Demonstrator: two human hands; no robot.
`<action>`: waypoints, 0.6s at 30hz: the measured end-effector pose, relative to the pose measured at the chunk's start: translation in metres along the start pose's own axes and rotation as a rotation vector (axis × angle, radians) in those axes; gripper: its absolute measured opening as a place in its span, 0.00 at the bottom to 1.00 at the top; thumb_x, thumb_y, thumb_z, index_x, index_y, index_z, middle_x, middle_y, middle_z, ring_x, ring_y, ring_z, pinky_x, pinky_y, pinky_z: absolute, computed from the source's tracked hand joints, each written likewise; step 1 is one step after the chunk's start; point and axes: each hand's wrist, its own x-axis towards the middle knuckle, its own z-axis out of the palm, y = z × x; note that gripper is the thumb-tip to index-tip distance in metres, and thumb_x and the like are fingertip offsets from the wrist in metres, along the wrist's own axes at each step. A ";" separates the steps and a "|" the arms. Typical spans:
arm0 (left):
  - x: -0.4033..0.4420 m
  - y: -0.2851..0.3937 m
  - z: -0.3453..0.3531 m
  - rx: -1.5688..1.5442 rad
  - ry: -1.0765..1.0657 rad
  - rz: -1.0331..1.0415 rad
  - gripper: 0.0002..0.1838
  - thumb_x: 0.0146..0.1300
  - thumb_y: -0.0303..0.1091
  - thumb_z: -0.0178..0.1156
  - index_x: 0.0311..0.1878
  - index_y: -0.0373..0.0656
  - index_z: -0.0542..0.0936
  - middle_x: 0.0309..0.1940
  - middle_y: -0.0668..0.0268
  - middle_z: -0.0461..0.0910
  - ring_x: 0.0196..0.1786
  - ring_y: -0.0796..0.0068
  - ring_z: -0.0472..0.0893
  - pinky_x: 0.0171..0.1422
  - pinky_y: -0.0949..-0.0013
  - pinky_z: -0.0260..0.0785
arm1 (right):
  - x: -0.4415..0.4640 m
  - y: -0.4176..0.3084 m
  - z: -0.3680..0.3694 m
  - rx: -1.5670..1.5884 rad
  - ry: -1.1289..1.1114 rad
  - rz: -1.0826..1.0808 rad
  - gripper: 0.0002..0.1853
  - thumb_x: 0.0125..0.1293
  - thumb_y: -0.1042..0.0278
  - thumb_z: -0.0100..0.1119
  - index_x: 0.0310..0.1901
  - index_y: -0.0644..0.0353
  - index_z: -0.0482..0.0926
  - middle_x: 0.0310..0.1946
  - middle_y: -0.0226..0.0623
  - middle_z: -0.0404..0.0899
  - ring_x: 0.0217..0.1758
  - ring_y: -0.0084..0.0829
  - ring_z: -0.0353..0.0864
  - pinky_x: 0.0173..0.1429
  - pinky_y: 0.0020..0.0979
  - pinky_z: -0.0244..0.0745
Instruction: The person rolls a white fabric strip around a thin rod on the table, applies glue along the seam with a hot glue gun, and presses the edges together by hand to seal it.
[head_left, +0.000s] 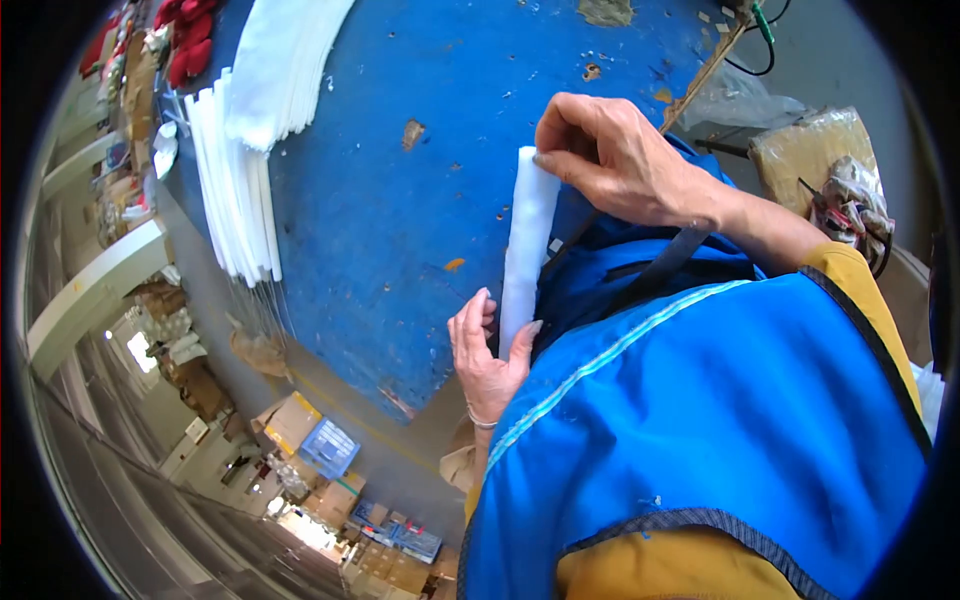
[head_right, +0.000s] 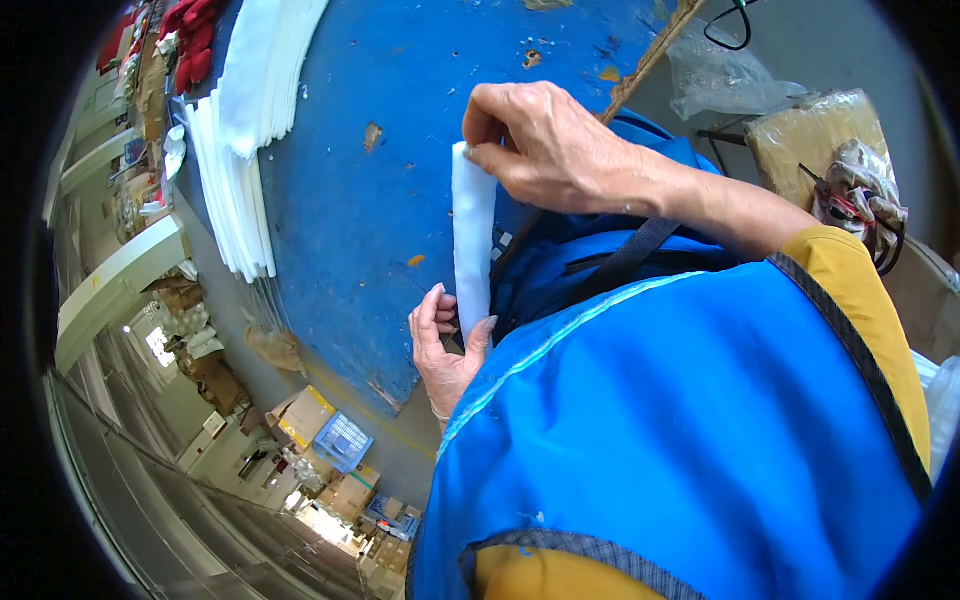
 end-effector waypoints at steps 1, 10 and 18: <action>-0.001 0.001 0.001 0.014 0.029 0.044 0.37 0.49 0.43 0.74 0.60 0.39 0.70 0.43 0.59 0.76 0.42 0.62 0.73 0.44 0.62 0.69 | 0.003 -0.002 -0.003 -0.007 -0.018 0.045 0.08 0.58 0.72 0.60 0.34 0.69 0.77 0.27 0.49 0.80 0.30 0.39 0.82 0.35 0.37 0.76; 0.002 -0.005 0.017 0.237 0.199 0.241 0.13 0.61 0.26 0.58 0.50 0.37 0.76 0.38 0.53 0.78 0.38 0.51 0.77 0.44 0.55 0.69 | 0.015 0.002 -0.006 -0.116 -0.077 0.097 0.11 0.59 0.69 0.57 0.35 0.71 0.78 0.29 0.51 0.80 0.32 0.42 0.82 0.40 0.37 0.77; 0.029 -0.002 -0.004 0.240 0.280 0.241 0.07 0.64 0.27 0.57 0.44 0.38 0.78 0.31 0.55 0.76 0.34 0.53 0.77 0.38 0.58 0.69 | 0.016 0.008 -0.002 -0.147 -0.018 0.055 0.10 0.61 0.69 0.56 0.35 0.69 0.77 0.27 0.47 0.79 0.31 0.38 0.80 0.38 0.36 0.75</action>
